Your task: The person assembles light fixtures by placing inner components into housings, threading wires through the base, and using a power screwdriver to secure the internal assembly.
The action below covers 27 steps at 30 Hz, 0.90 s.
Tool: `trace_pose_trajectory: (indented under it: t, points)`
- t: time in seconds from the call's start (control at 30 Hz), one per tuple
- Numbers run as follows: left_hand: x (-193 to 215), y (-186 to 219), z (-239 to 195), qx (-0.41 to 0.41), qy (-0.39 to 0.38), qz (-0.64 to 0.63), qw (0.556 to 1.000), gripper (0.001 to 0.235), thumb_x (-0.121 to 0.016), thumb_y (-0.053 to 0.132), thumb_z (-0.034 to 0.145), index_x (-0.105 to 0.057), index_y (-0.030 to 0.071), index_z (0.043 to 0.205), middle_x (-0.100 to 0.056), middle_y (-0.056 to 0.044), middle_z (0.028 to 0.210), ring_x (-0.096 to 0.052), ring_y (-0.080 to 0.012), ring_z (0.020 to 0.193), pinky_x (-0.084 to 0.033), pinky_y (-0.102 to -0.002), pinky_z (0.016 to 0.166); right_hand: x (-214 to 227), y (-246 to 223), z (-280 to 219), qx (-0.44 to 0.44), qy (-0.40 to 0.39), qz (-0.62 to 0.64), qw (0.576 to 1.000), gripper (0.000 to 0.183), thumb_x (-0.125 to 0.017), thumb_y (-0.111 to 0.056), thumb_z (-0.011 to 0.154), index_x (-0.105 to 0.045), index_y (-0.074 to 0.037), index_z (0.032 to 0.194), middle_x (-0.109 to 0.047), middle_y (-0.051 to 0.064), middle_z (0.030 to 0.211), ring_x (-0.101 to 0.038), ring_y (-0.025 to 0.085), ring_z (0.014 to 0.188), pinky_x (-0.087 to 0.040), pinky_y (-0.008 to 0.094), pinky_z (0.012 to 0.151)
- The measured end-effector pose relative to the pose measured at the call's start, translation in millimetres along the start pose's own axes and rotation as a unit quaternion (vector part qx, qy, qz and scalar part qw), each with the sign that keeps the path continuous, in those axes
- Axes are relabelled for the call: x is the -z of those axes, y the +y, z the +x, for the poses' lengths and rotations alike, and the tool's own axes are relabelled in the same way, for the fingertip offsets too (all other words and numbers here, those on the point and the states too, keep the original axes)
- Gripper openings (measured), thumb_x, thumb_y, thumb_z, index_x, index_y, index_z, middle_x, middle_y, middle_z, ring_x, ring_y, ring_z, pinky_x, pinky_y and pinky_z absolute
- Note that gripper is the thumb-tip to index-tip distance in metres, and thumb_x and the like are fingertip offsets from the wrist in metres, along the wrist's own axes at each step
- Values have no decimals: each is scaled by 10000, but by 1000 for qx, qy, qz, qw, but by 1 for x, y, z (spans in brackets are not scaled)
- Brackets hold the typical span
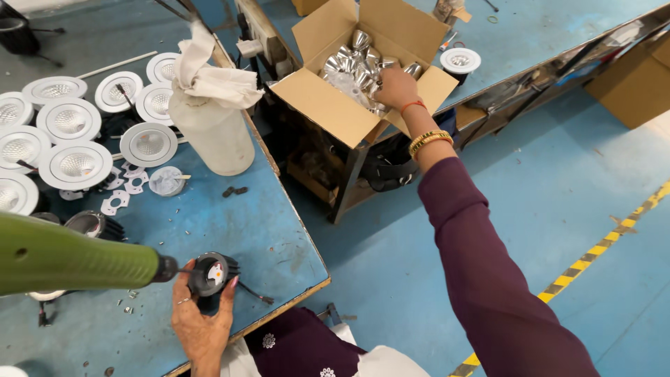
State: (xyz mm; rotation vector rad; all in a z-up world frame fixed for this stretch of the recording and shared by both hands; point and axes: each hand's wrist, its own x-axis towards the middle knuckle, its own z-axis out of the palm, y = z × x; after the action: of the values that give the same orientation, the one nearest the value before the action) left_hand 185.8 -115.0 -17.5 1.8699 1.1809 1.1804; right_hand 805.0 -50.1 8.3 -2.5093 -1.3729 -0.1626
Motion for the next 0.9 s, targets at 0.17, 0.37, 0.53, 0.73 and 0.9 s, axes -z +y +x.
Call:
trace_pose_trajectory:
  t: [0.17,0.37,0.53,0.73,0.9]
  points:
    - [0,-1,0,-6,6,41,999,730,-861,191,805,-537,-46,1415,-646,-196,1276,-686,-285,1123,-554,-380,963,-15,-10,15,-31,3,-73,997,444,-825,-282,741,-712,-66,1112,-663,217,1208,-671,385,1071,-559,479,880]
    - [0,2,2,-9,0,48,999,753,-853,175,794,-530,-52,1435,-634,-213,1301,-681,-293,1138,-565,-376,949,-12,-15,22,-22,-91,-123,988,561,-856,-320,735,-670,-58,1195,-712,189,1149,-692,358,1071,-566,468,894]
    - [-1,2,3,6,2,17,1000,742,-845,183,791,-535,-41,1427,-642,-202,1296,-698,-287,1124,-575,-366,931,-25,-13,30,12,-78,-153,985,423,-823,-308,778,-726,-88,1127,-732,171,1126,-708,345,1057,-580,465,873]
    - [-1,3,4,-17,11,39,999,742,-859,179,772,-548,-15,1417,-662,-196,1286,-698,-283,1126,-569,-374,936,-3,-35,22,-40,-75,-169,982,359,-819,-287,748,-762,-71,1028,-746,160,1083,-731,340,1015,-595,435,852]
    - [0,6,5,14,8,63,998,747,-870,224,768,-562,-4,1409,-660,-194,1291,-693,-302,1121,-571,-387,912,31,-44,5,-35,56,-127,990,378,-835,-367,742,-772,-78,977,-716,182,1032,-710,362,937,-579,461,791]
